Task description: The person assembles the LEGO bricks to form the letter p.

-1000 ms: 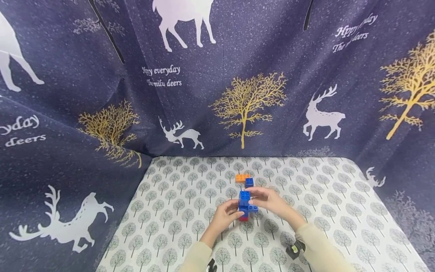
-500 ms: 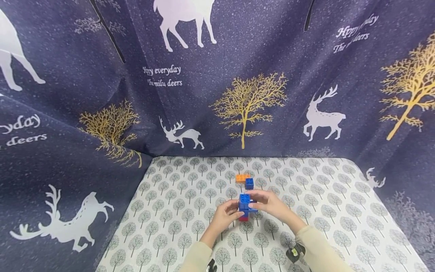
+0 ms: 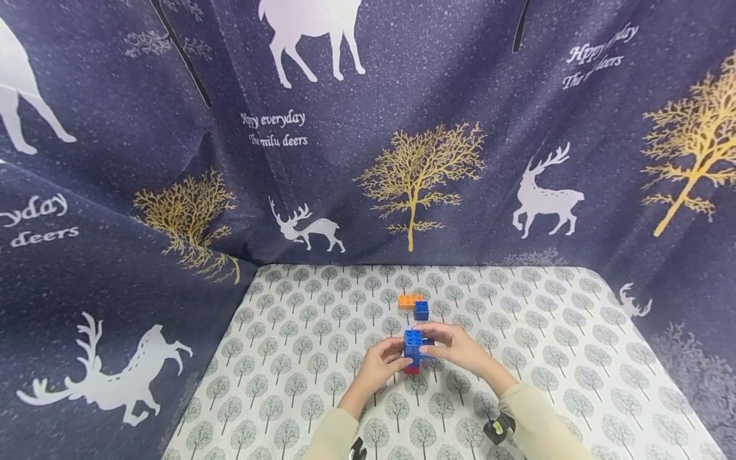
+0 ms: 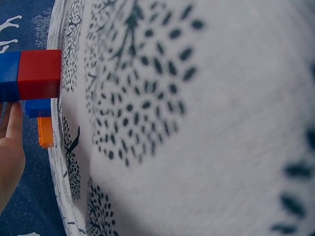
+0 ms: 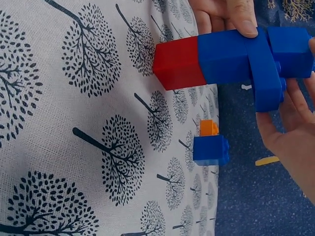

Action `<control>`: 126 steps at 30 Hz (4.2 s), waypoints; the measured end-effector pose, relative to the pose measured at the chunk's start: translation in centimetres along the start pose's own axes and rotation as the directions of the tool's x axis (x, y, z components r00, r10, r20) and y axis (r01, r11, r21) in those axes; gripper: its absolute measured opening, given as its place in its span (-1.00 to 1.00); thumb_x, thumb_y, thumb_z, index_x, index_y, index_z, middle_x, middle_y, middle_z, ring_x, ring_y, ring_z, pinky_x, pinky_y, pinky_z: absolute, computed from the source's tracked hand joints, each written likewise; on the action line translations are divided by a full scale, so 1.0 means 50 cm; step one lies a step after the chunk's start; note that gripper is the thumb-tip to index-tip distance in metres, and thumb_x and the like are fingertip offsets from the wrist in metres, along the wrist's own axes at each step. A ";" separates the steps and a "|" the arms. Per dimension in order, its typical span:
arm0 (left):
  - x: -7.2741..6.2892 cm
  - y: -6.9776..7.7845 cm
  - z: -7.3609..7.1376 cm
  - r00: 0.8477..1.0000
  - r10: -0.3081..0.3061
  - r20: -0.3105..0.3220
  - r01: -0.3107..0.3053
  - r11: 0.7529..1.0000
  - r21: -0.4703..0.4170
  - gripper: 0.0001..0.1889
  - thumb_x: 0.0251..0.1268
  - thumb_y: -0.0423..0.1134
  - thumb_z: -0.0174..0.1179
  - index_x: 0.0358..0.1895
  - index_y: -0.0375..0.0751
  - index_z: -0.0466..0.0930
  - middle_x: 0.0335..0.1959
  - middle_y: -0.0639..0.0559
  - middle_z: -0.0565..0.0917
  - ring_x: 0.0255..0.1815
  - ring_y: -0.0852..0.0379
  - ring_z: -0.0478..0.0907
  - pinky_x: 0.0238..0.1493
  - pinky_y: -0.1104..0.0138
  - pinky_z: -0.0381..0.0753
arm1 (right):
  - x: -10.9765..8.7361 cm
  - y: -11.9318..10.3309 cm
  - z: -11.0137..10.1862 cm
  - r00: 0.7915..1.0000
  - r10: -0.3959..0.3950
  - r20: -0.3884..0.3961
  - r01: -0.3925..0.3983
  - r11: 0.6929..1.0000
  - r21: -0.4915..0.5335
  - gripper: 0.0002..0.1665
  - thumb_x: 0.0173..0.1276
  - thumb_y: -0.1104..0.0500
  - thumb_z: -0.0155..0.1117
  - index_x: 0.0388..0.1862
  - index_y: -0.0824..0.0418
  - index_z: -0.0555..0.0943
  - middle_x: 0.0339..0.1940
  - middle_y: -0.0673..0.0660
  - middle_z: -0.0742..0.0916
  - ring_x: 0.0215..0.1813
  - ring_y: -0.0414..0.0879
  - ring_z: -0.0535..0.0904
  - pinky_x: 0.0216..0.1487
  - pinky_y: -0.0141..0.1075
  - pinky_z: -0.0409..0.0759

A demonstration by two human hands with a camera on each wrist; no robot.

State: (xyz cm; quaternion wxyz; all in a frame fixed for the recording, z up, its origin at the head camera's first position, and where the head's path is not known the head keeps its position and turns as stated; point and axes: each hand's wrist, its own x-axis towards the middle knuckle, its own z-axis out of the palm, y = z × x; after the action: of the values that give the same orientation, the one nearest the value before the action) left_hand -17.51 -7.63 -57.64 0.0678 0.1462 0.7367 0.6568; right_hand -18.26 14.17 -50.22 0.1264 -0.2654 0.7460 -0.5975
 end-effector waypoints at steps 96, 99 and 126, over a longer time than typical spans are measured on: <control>-0.011 0.033 -0.010 1.000 0.014 0.003 -0.014 1.000 -0.013 -0.49 0.24 -0.24 0.30 0.24 -0.26 0.44 0.21 -0.17 0.53 0.26 -0.13 0.44 0.33 0.13 0.42 | 0.000 0.039 0.025 0.992 -0.007 -0.126 0.003 0.999 -0.032 -0.48 0.29 0.16 0.34 0.23 0.21 0.53 0.31 0.21 0.50 0.35 0.20 0.35 0.38 0.05 0.36; -0.011 0.043 -0.009 1.000 0.015 0.000 -0.015 1.000 -0.007 -0.51 0.25 -0.28 0.28 0.24 -0.28 0.43 0.21 -0.19 0.53 0.25 -0.14 0.45 0.33 0.13 0.42 | -0.001 0.037 0.025 0.993 -0.009 -0.119 0.007 1.000 -0.020 -0.47 0.30 0.17 0.33 0.24 0.23 0.52 0.32 0.22 0.49 0.35 0.21 0.34 0.38 0.08 0.34; -0.005 0.037 -0.011 0.999 0.041 0.013 -0.041 0.999 0.017 -0.54 0.25 -0.23 0.30 0.19 -0.25 0.49 0.15 -0.12 0.59 0.22 -0.05 0.49 0.31 0.29 0.45 | 0.052 0.043 -0.041 0.971 0.028 -0.236 -0.035 0.999 -0.023 -0.55 0.42 0.13 0.19 0.24 0.22 0.49 0.21 0.22 0.60 0.21 0.12 0.52 0.29 -0.07 0.49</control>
State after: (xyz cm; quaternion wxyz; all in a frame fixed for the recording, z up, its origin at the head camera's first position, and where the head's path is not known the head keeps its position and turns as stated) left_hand -17.21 -8.06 -55.75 0.0577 0.1661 0.7388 0.6506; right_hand -21.98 14.75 -51.42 0.0427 -0.1823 0.7679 -0.6126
